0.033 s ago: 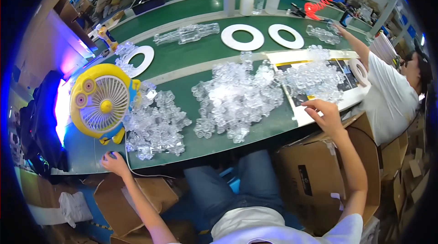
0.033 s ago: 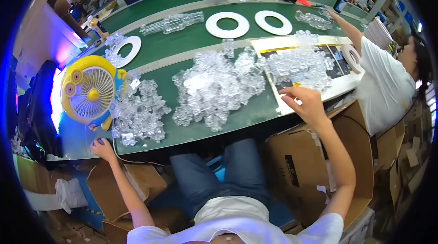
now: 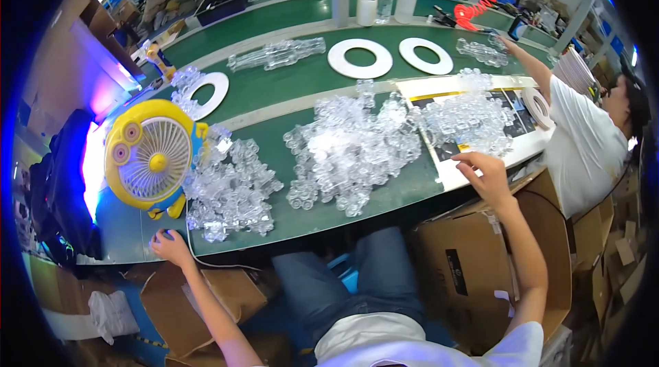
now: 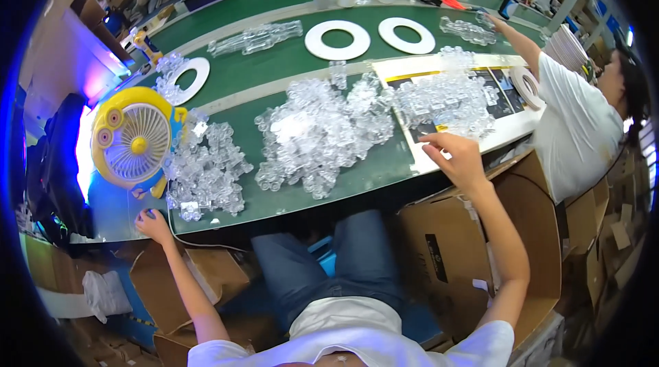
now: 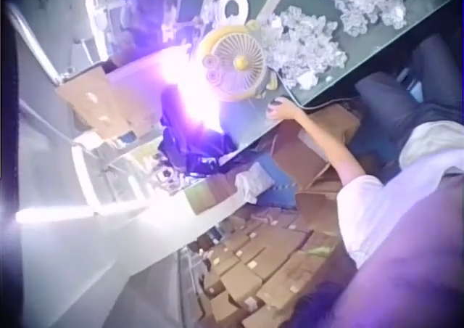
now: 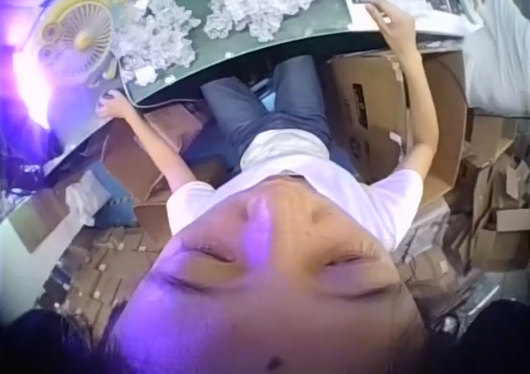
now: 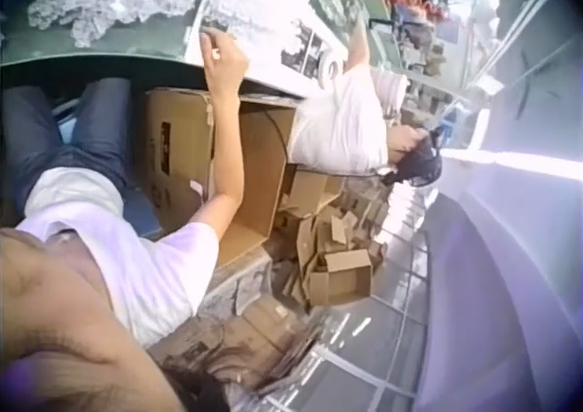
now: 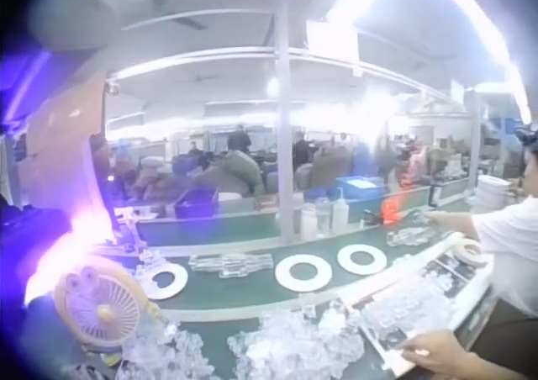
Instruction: Picking clear plastic components from a pile and arranging them into boxes or on an assembly line.
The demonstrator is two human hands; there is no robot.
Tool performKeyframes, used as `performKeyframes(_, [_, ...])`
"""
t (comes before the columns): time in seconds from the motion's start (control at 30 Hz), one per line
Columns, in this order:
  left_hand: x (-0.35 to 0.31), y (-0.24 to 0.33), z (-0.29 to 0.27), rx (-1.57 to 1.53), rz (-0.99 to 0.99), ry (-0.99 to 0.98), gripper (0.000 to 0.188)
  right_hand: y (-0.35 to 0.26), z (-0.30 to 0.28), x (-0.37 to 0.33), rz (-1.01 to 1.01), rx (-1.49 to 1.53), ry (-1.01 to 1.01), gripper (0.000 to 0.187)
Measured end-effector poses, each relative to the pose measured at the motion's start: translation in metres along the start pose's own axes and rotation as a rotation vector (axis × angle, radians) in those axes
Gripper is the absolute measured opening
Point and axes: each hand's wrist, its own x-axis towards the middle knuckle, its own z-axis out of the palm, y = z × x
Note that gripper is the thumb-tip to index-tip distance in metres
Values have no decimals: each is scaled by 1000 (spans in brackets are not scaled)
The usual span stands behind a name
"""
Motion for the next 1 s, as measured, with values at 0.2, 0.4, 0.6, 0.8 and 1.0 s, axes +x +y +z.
performKeyframes(0.2, [2, -18, 6, 37, 73, 21, 21, 30, 20, -22, -14, 58, 202, 10])
performKeyframes(0.4, [0, -20, 10, -11, 31, 16, 22, 44, 23, -25, -34, 72, 165, 10])
performKeyframes(0.6, [2, -25, 14, -75, -19, 24, 19, 46, 26, -24, -18, 67, 128, 11])
performKeyframes(0.8, [1, -22, 15, -49, -16, 37, 21, 42, 22, -23, 11, 34, 70, 9])
performKeyframes(1.0, [3, -26, 15, -40, -29, -23, 20, 48, -2, -14, -7, -104, 191, 23])
